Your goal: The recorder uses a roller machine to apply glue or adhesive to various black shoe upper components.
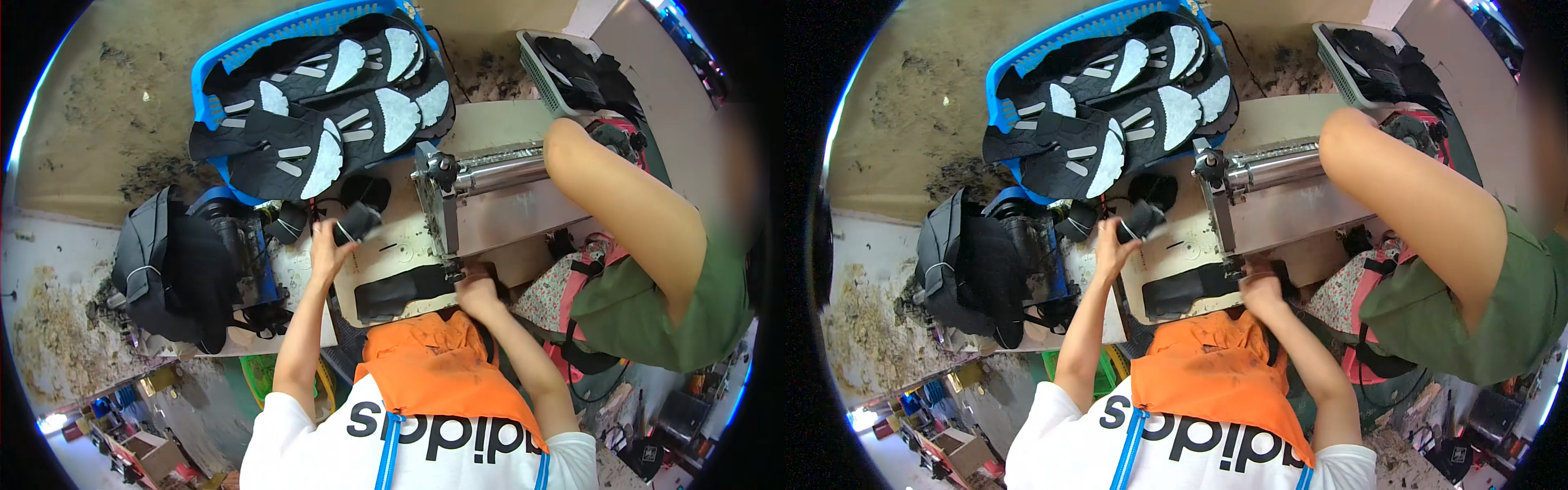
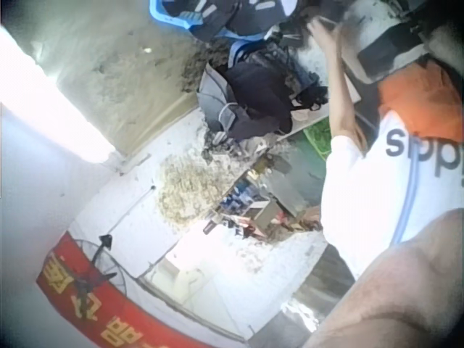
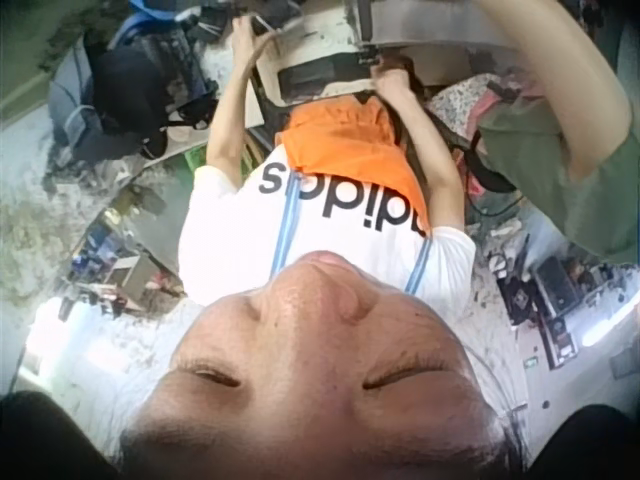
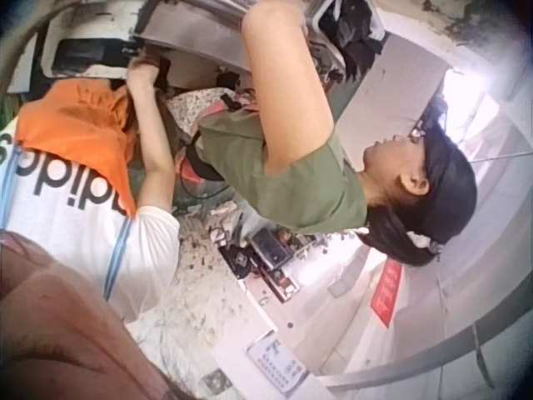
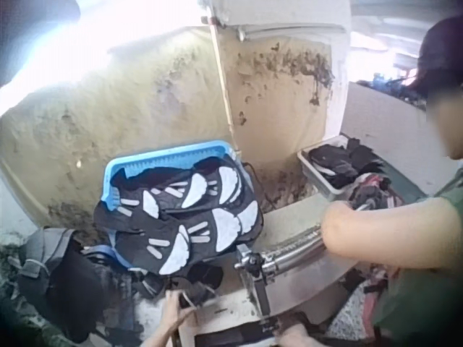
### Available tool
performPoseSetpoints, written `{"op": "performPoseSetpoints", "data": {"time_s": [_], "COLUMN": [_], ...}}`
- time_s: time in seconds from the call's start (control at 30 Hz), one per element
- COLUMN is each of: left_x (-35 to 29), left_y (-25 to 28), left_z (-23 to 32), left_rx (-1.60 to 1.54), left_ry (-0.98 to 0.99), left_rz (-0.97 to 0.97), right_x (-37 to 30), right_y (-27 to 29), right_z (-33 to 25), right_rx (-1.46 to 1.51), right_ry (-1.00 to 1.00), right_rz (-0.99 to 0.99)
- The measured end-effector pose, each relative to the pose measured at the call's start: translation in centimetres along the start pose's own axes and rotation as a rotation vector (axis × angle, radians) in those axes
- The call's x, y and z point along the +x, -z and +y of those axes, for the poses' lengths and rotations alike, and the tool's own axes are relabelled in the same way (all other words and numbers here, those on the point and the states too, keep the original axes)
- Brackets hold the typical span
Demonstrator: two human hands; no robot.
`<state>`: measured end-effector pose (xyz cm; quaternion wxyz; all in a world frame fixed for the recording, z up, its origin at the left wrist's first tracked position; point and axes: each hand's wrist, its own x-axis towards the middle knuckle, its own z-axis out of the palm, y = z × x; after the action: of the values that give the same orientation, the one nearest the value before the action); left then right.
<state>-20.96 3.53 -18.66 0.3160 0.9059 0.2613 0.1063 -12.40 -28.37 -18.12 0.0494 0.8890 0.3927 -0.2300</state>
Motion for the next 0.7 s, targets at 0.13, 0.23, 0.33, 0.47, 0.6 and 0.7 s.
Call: {"op": "performPoseSetpoints", "data": {"time_s": [0.13, 0.23, 0.33, 0.47, 0.6, 0.7], "left_x": [2.4, 2.4, 1.1, -2.5, -7.1, -9.3], "left_y": [-2.2, -3.7, -2.7, -1.9, -1.0, -0.6], "left_z": [-2.2, -2.8, -3.7, -3.2, -2.5, -3.6], "left_rx": [0.257, 0.268, 0.132, -0.028, -0.15, -0.101], "left_ry": [0.204, 0.16, 0.068, 0.046, 0.045, 0.037], "left_rz": [0.202, 0.297, 0.275, 0.282, 0.155, 0.025], "right_x": [1.1, 3.2, 1.9, 2.4, 5.9, 6.2], "right_y": [-0.3, -0.1, 0.8, 1.1, -2.0, -2.7], "right_z": [-6.4, -8.2, -6.3, -8.0, -8.8, -7.6], "right_rx": [0.327, 0.109, 0.403, 0.46, 0.172, 0.27], "right_ry": [0.44, 0.325, 0.482, 0.428, 0.238, 0.323], "right_rz": [0.242, 0.357, 0.347, 0.368, 0.343, 0.338]}}
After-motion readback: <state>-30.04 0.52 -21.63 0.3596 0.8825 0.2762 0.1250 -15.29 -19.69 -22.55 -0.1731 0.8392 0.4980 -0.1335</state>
